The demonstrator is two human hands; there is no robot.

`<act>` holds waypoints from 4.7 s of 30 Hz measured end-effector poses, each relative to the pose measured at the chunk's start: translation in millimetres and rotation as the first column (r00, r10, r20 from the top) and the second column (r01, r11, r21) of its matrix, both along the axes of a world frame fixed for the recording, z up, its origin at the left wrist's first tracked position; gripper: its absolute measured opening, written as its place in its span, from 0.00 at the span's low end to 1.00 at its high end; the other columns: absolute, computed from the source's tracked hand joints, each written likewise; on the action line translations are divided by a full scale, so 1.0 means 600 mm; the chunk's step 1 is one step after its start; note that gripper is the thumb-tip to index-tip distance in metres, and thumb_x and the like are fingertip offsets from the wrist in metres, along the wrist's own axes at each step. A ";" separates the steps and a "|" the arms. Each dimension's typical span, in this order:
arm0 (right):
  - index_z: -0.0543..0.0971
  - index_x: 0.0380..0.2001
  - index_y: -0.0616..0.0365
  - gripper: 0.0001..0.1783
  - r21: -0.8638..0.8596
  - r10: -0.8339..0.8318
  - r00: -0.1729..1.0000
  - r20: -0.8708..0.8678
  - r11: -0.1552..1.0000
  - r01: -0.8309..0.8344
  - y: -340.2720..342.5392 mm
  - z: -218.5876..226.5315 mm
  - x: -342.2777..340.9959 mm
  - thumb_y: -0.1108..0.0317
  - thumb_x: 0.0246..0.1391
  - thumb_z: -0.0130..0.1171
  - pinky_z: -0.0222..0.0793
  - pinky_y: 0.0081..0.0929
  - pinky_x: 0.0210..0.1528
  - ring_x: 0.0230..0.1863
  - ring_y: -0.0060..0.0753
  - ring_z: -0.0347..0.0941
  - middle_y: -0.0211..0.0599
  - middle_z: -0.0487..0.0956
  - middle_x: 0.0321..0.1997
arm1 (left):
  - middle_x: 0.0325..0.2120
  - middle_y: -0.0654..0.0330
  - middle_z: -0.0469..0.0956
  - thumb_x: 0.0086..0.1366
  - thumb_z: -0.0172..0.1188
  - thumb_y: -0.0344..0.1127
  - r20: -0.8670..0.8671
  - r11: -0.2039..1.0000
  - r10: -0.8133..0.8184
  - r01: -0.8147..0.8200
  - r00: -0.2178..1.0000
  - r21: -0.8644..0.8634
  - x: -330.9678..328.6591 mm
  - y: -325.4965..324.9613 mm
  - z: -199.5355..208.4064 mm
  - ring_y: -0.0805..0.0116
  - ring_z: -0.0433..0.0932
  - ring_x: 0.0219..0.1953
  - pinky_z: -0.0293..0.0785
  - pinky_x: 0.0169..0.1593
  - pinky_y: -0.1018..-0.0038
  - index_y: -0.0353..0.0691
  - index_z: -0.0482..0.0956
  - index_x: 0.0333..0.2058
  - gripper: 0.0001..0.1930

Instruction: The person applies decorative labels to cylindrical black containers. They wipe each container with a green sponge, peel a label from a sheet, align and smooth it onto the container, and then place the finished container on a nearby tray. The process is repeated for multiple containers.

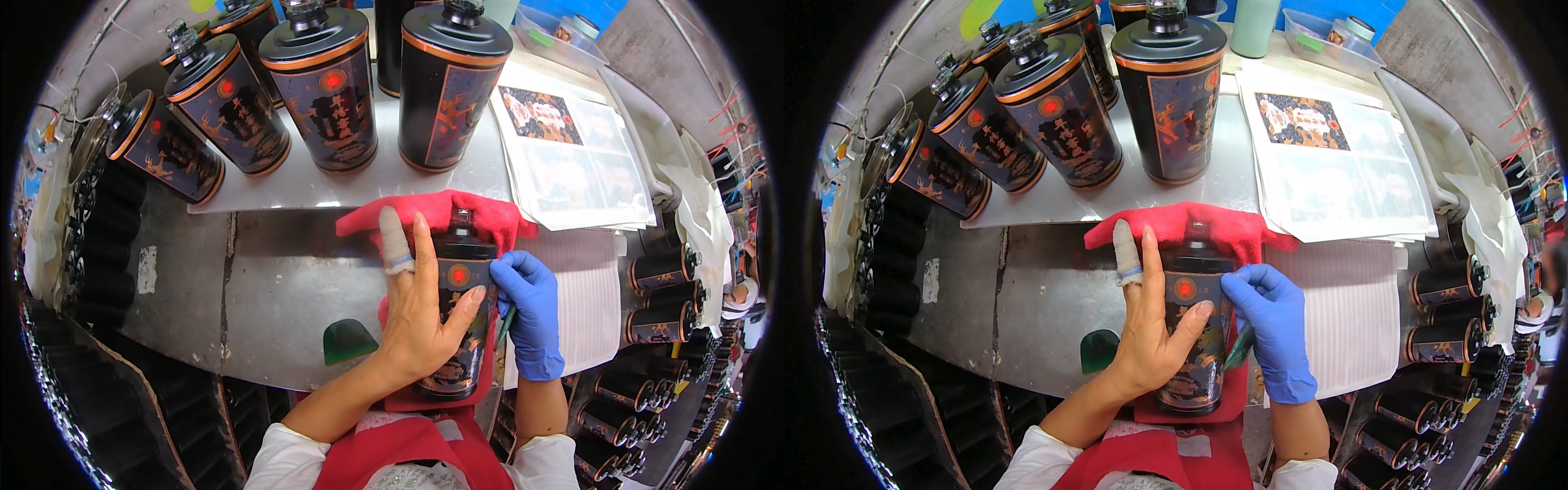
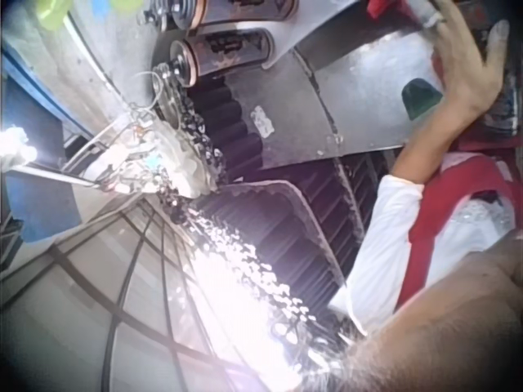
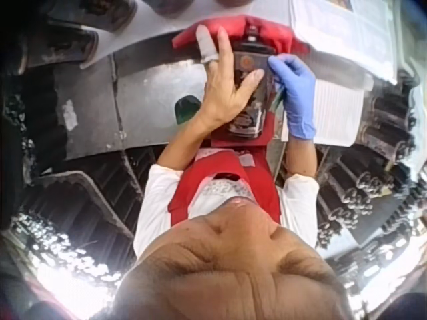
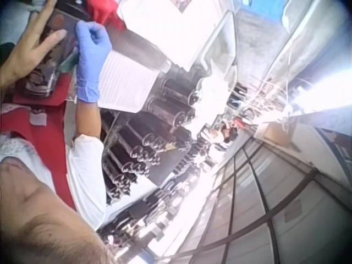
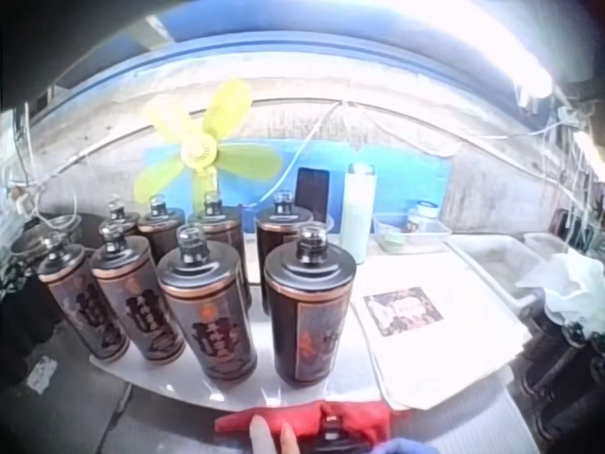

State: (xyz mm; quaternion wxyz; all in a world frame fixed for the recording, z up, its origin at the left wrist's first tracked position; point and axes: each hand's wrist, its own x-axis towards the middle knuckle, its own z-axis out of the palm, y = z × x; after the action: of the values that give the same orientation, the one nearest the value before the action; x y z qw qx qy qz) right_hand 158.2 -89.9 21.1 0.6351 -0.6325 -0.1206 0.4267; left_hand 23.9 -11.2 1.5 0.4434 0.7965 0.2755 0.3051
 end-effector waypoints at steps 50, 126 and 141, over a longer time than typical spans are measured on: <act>0.65 0.57 0.64 0.36 0.037 0.349 0.932 -0.098 0.937 -0.347 -0.105 -0.083 -0.022 0.62 0.46 0.63 0.62 0.11 0.32 0.31 0.12 0.65 0.26 0.74 0.40 | 0.64 0.37 0.39 0.67 0.43 0.41 0.143 0.977 -0.207 0.211 0.968 -0.013 -0.047 -0.033 -0.033 0.44 0.40 0.67 0.37 0.65 0.64 0.38 0.36 0.66 0.35; 0.74 0.44 0.59 0.23 -0.004 0.273 0.902 0.333 0.958 -0.288 -0.143 0.061 -0.035 0.82 0.40 0.63 0.75 0.25 0.39 0.36 0.25 0.76 0.35 0.78 0.37 | 0.38 0.51 0.74 0.60 0.58 0.40 -0.116 0.975 0.219 -0.214 0.969 0.050 -0.156 0.014 -0.052 0.59 0.74 0.37 0.70 0.41 0.68 0.34 0.72 0.47 0.20; 0.79 0.39 0.39 0.20 -0.244 0.196 -0.145 0.970 0.762 -0.600 -0.085 0.044 -0.060 0.69 0.37 0.60 0.63 0.26 0.31 0.35 0.28 0.73 0.23 0.77 0.36 | 0.33 0.63 0.74 0.55 0.61 0.28 -0.170 0.904 0.116 -0.175 0.979 -0.390 -0.264 -0.010 -0.092 0.72 0.73 0.34 0.68 0.39 0.78 0.35 0.72 0.39 0.13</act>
State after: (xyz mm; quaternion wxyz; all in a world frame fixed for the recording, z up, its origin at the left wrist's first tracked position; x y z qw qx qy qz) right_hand 122.0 -141.1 47.4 0.2809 -0.5665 -0.7745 0.0167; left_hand -134.2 -17.1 -53.9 0.5531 0.6848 0.4224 0.2162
